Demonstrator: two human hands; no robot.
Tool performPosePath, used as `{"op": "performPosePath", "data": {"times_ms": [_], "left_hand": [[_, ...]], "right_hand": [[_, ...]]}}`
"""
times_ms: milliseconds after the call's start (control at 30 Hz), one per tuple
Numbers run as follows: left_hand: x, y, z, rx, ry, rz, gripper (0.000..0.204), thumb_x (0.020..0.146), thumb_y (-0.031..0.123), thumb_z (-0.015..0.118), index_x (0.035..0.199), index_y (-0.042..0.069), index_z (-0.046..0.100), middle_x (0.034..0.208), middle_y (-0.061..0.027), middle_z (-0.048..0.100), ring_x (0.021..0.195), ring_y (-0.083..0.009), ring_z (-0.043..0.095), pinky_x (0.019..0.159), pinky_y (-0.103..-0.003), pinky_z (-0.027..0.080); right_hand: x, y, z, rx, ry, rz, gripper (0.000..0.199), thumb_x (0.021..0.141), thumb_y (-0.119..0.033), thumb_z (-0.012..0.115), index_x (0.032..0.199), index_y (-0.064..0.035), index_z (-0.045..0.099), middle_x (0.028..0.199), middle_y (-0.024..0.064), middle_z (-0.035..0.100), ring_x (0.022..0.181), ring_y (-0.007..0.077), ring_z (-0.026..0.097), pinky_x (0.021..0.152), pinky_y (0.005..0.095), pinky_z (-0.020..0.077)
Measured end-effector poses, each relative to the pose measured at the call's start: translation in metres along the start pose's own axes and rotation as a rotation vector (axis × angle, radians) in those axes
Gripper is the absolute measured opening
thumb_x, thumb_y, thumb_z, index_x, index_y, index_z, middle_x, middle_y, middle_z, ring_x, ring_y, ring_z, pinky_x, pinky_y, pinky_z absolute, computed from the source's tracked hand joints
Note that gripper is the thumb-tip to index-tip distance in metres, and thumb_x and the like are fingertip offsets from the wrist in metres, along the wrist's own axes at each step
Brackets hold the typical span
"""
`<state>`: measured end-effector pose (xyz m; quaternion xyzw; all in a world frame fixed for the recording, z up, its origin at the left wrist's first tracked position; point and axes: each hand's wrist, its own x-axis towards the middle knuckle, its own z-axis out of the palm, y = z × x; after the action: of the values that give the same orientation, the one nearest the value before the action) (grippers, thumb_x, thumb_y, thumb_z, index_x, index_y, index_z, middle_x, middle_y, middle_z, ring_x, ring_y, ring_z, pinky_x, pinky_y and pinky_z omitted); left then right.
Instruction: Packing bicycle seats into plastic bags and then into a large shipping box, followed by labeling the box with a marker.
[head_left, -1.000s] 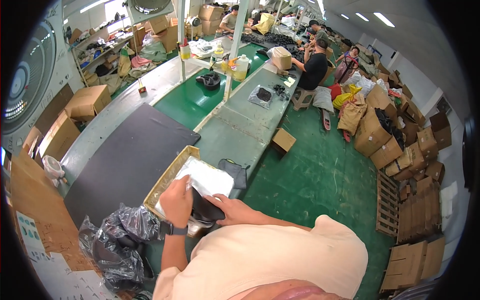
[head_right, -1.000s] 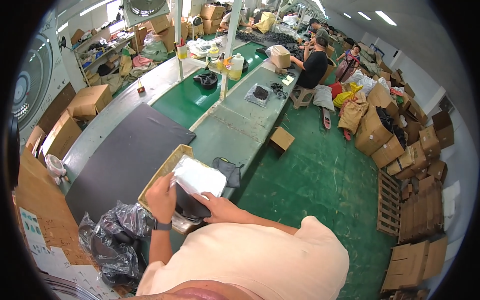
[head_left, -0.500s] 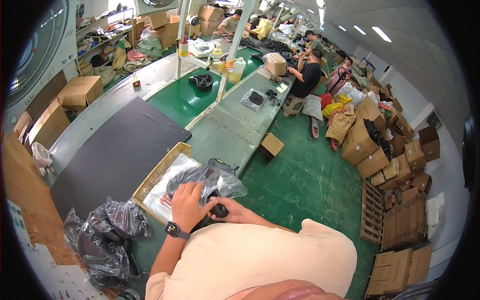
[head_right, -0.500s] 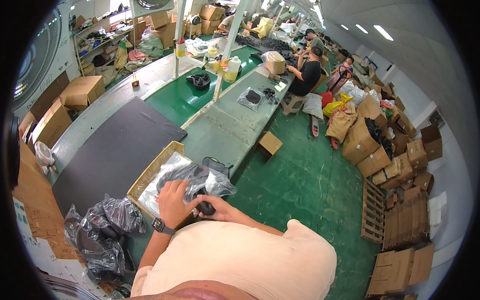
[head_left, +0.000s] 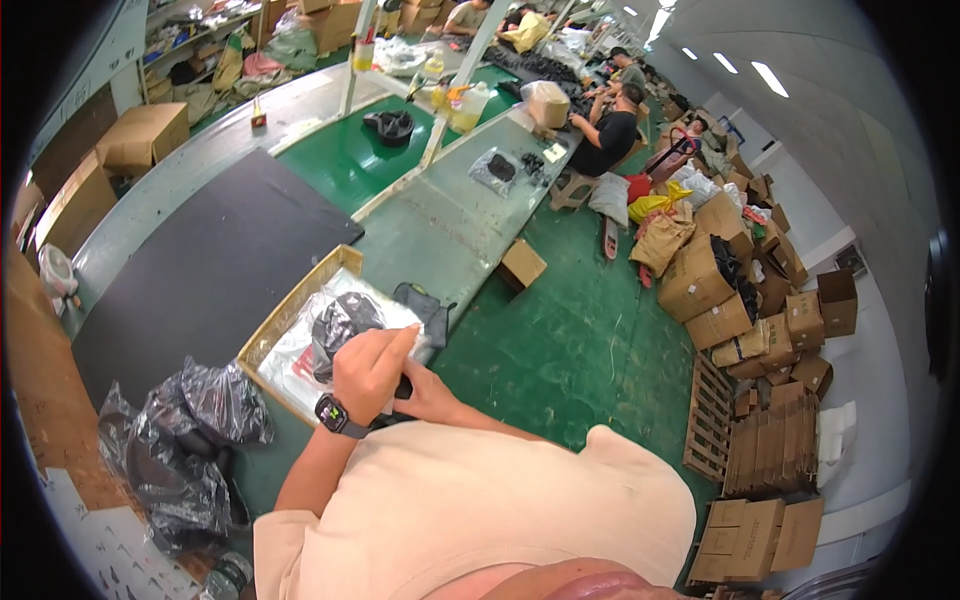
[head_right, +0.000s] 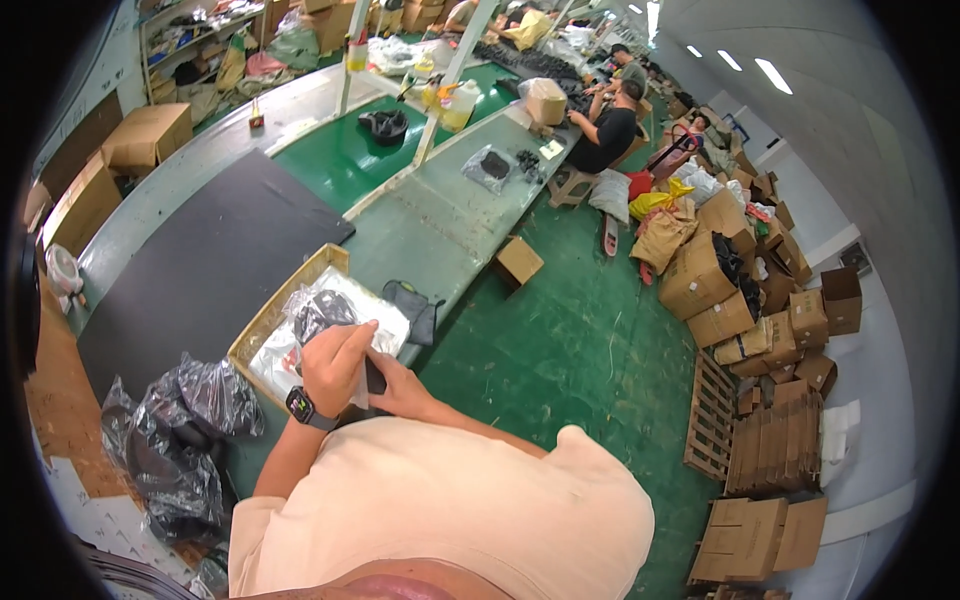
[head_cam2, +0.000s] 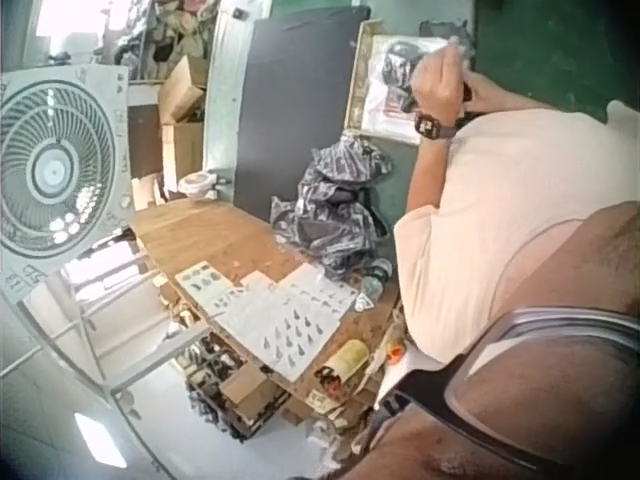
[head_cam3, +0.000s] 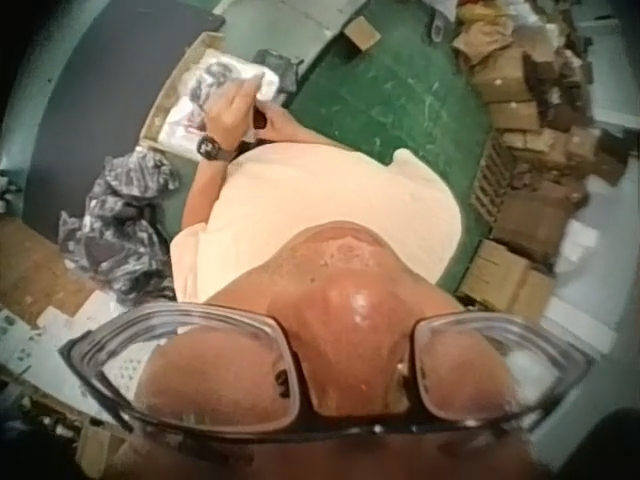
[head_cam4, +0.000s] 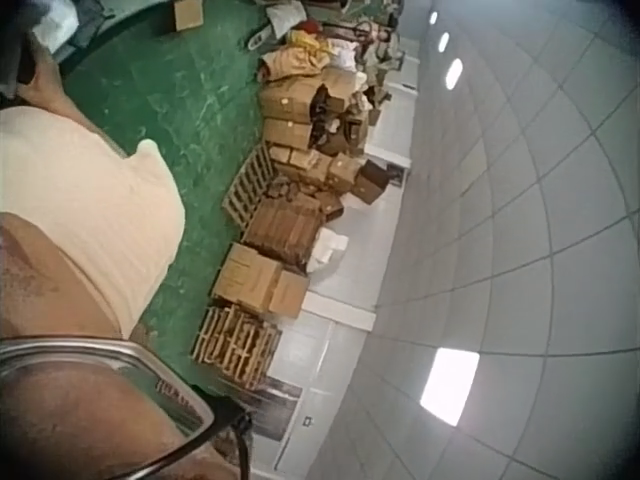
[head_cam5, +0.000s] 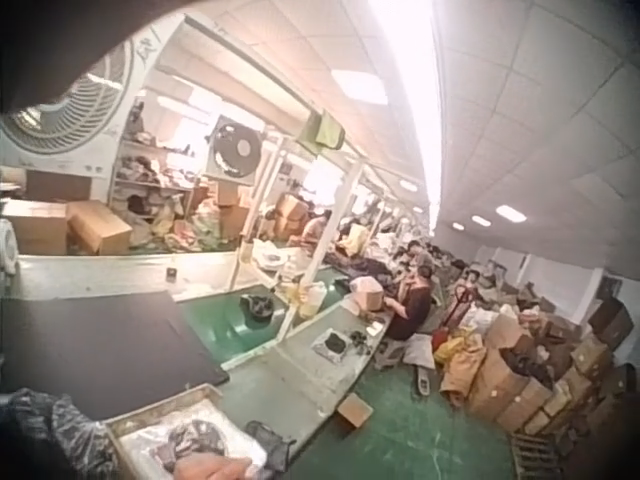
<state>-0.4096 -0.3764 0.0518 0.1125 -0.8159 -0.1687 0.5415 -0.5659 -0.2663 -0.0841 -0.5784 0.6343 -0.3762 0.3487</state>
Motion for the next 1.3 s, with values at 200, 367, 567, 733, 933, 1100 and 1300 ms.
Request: {"op": "performPosePath", "data": {"times_ms": [200, 367, 567, 733, 933, 1100, 1300], "left_hand": [[-0.053, 0.005, -0.048, -0.038, 0.049, -0.251, 0.006, 0.089, 0.007, 0.081, 0.091, 0.004, 0.076, 0.071, -0.0100, 0.067, 0.060, -0.0280, 0.064, 0.055, -0.039, 0.049], [-0.153, -0.010, -0.060, -0.303, 0.205, -1.192, 0.029, 0.096, 0.023, 0.084, 0.107, 0.001, 0.070, 0.093, -0.0097, 0.071, 0.085, -0.0180, 0.068, 0.078, -0.037, 0.054], [-0.155, -0.036, -0.109, -0.764, 0.680, -1.142, 0.058, 0.095, 0.014, 0.084, 0.147, 0.005, 0.059, 0.133, -0.0057, 0.070, 0.121, -0.0203, 0.067, 0.108, -0.036, 0.054], [-0.186, -0.110, -0.231, -0.597, 1.239, -1.027, 0.057, 0.089, 0.006, 0.087, 0.141, 0.005, 0.063, 0.128, -0.0084, 0.071, 0.117, -0.0242, 0.069, 0.096, -0.041, 0.062], [-0.401, -0.220, -0.407, -0.437, 1.831, -0.831, 0.021, 0.097, 0.003, 0.081, 0.115, 0.003, 0.070, 0.103, -0.0095, 0.072, 0.094, -0.0216, 0.072, 0.080, -0.031, 0.063], [-0.489, -0.233, -0.460, -0.367, 1.715, -0.846, 0.021, 0.091, -0.003, 0.082, 0.110, -0.007, 0.071, 0.107, -0.0158, 0.075, 0.096, -0.0288, 0.074, 0.084, -0.039, 0.065], [-0.358, -0.193, -0.256, 0.080, 1.562, -1.253, 0.065, 0.098, 0.017, 0.078, 0.153, -0.003, 0.051, 0.127, -0.0233, 0.074, 0.108, -0.0297, 0.077, 0.090, -0.038, 0.065]], "right_hand": [[0.018, -0.004, 0.019, 0.962, -0.125, 0.704, 0.037, 0.107, -0.022, 0.067, 0.140, -0.0097, 0.056, 0.117, 0.0119, 0.072, 0.090, 0.0258, 0.074, 0.074, 0.0376, 0.0615], [0.051, -0.054, 0.038, 0.856, -0.188, 0.471, 0.036, 0.113, -0.030, 0.054, 0.142, -0.0113, 0.043, 0.105, 0.0139, 0.067, 0.071, 0.0273, 0.069, 0.054, 0.0374, 0.0528], [0.076, -0.115, 0.046, 0.202, -0.785, 0.136, 0.080, 0.101, -0.008, 0.074, 0.167, -0.0074, 0.029, 0.100, 0.0116, 0.073, 0.065, 0.0143, 0.067, 0.061, 0.0330, 0.0554], [0.084, -0.085, 0.033, -0.184, -0.794, -0.042, 0.082, 0.099, -0.015, 0.076, 0.170, -0.0095, 0.035, 0.111, 0.0127, 0.077, 0.080, 0.0141, 0.070, 0.075, 0.0320, 0.0576], [0.057, 0.006, -0.004, -0.316, -0.747, 0.115, 0.086, 0.097, -0.032, 0.080, 0.167, -0.0045, 0.040, 0.115, 0.0208, 0.077, 0.096, 0.0307, 0.077, 0.087, 0.0418, 0.0592], [0.041, 0.072, -0.013, -0.317, -0.723, 0.172, 0.087, 0.094, -0.038, 0.081, 0.164, -0.0023, 0.043, 0.118, 0.0230, 0.077, 0.108, 0.0371, 0.075, 0.094, 0.0452, 0.0586], [0.069, 0.085, -0.002, -0.416, -0.594, 0.070, 0.090, 0.093, -0.041, 0.079, 0.165, -0.0030, 0.040, 0.114, 0.0261, 0.075, 0.107, 0.0437, 0.073, 0.092, 0.0489, 0.0581]]}}
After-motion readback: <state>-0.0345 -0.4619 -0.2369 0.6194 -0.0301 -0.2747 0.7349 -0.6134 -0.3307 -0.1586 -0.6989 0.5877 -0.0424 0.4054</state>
